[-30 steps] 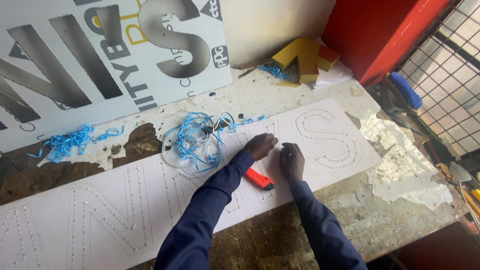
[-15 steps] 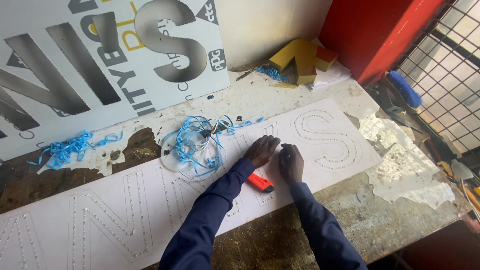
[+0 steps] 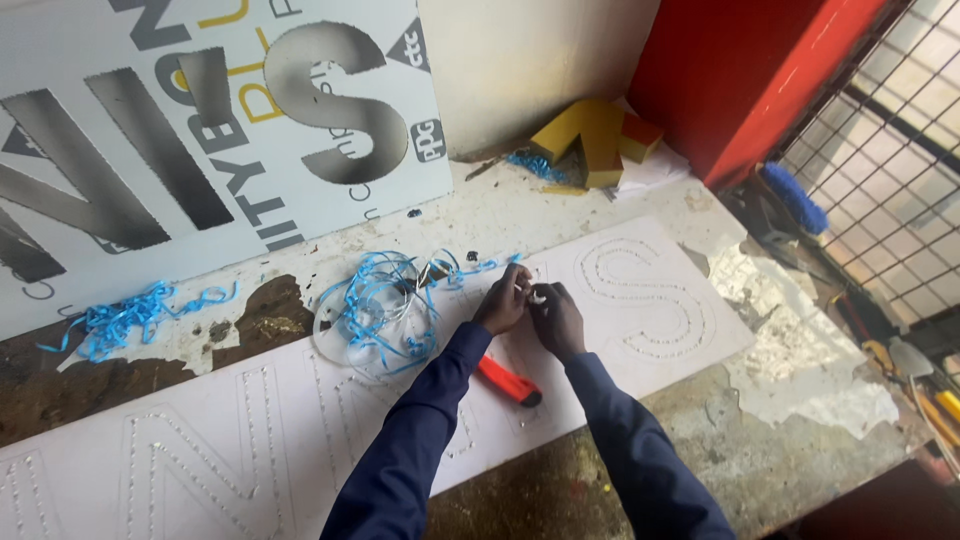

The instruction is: The person assembles a sign by hand, pressing a blue-white LED strip onto a foam board with letter cutouts, then uses a red utility knife to cut the strip. The person then presses the remaining parts of the LED strip onto the board.

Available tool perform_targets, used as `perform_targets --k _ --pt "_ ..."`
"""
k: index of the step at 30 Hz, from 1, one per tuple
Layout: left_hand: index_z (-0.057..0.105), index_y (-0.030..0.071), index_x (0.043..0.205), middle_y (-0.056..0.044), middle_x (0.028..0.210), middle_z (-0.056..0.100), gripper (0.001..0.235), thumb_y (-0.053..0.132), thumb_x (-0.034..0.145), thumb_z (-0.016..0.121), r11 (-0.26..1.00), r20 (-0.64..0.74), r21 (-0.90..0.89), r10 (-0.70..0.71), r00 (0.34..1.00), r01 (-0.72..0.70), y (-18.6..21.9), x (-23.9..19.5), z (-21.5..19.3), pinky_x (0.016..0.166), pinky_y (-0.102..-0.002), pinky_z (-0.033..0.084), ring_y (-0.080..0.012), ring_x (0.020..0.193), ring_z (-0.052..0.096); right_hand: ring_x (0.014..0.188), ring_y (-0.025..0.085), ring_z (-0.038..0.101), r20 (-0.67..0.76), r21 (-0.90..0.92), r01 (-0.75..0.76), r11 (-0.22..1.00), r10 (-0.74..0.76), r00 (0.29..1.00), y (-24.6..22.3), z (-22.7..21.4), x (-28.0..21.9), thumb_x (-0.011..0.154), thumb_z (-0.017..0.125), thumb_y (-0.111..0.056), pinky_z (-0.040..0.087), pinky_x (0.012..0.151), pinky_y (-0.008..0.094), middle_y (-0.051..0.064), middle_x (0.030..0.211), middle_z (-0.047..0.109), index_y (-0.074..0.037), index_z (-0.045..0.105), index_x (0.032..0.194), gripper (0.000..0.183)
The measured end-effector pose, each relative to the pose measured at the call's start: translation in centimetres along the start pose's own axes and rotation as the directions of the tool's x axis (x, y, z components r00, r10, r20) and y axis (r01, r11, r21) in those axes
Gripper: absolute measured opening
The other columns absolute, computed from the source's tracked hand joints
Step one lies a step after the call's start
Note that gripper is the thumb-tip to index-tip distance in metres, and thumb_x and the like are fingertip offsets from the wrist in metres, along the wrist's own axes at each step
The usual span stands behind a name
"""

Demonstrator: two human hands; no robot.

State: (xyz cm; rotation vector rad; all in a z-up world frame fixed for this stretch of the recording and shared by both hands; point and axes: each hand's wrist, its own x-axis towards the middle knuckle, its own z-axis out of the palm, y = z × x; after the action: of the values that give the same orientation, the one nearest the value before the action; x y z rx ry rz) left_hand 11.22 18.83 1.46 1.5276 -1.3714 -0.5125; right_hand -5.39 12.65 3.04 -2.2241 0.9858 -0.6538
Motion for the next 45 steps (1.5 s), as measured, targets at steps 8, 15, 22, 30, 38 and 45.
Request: perform_targets --k 8,15,22,30,38,45 --pt "0.077 0.016 0.108 -0.016 0.095 0.077 0.004 0.013 0.106 0.075 0.993 -0.164 0.099 -0.044 0.985 0.061 -4.7 4.5 -1.0 0.089 -0.054 0.064 -0.0424 0.097 0.079 0.104 0.041 0.083 0.089 0.137 -0.020 0.990 0.008 0.996 2.8 -0.1 2.8 0.102 0.075 -0.020 0.065 0.091 0.057 0.010 0.104 0.083 -0.021 0.083 0.110 0.012" --pt "0.084 0.021 0.093 -0.004 0.095 0.082 0.012 0.019 0.088 0.095 0.892 -0.008 0.238 -0.393 0.920 0.383 -5.1 8.0 -1.1 0.092 -0.044 0.064 -0.0282 0.103 0.082 0.101 0.037 0.085 0.160 0.132 -0.006 0.991 -0.015 0.987 2.0 -2.1 3.8 0.096 0.079 -0.015 0.065 0.092 0.054 0.006 0.097 0.086 -0.022 0.086 0.097 0.010" --pt "0.084 0.021 0.088 -0.007 0.094 0.086 0.012 0.017 0.085 0.096 0.850 0.073 0.279 -0.483 0.873 0.447 -5.4 10.3 -1.9 0.094 -0.043 0.064 -0.0321 0.103 0.084 0.103 0.039 0.084 0.069 0.131 -0.022 0.991 0.013 0.998 -1.5 -3.7 6.7 0.095 0.079 -0.011 0.064 0.092 0.057 0.010 0.099 0.087 -0.021 0.087 0.098 0.013" --pt "0.083 0.016 0.101 -0.013 0.098 0.075 0.017 0.004 0.091 0.089 0.966 -0.025 0.199 -0.162 0.987 0.163 -4.8 6.1 -1.2 0.102 -0.052 0.060 -0.0393 0.106 0.077 0.079 0.022 0.083 0.043 0.226 -0.176 0.958 0.171 0.984 -2.2 -4.1 7.8 0.100 0.077 -0.009 0.062 0.080 0.035 0.007 0.086 0.084 -0.022 0.088 0.103 0.017" --pt "0.074 0.026 0.103 -0.006 0.101 0.070 0.006 0.024 0.108 0.070 0.920 -0.045 0.342 -0.189 0.981 0.193 -0.4 4.8 -2.1 0.099 -0.054 0.063 -0.0356 0.114 0.075 0.079 0.025 0.082 0.022 0.314 -0.106 0.943 0.105 0.994 -0.9 -3.5 7.2 0.100 0.085 -0.013 0.062 0.077 0.036 0.012 0.086 0.085 -0.016 0.086 0.104 0.005" --pt "0.073 0.027 0.107 -0.007 0.101 0.074 0.015 0.012 0.106 0.070 0.961 0.000 0.249 -0.121 0.993 0.117 -1.9 6.3 -2.5 0.095 -0.055 0.063 -0.0374 0.109 0.077 0.097 0.036 0.083 -0.091 0.315 0.011 0.949 0.018 0.996 -1.3 -2.6 3.3 0.101 0.086 -0.014 0.068 0.080 0.047 0.015 0.098 0.084 -0.016 0.088 0.099 0.003"
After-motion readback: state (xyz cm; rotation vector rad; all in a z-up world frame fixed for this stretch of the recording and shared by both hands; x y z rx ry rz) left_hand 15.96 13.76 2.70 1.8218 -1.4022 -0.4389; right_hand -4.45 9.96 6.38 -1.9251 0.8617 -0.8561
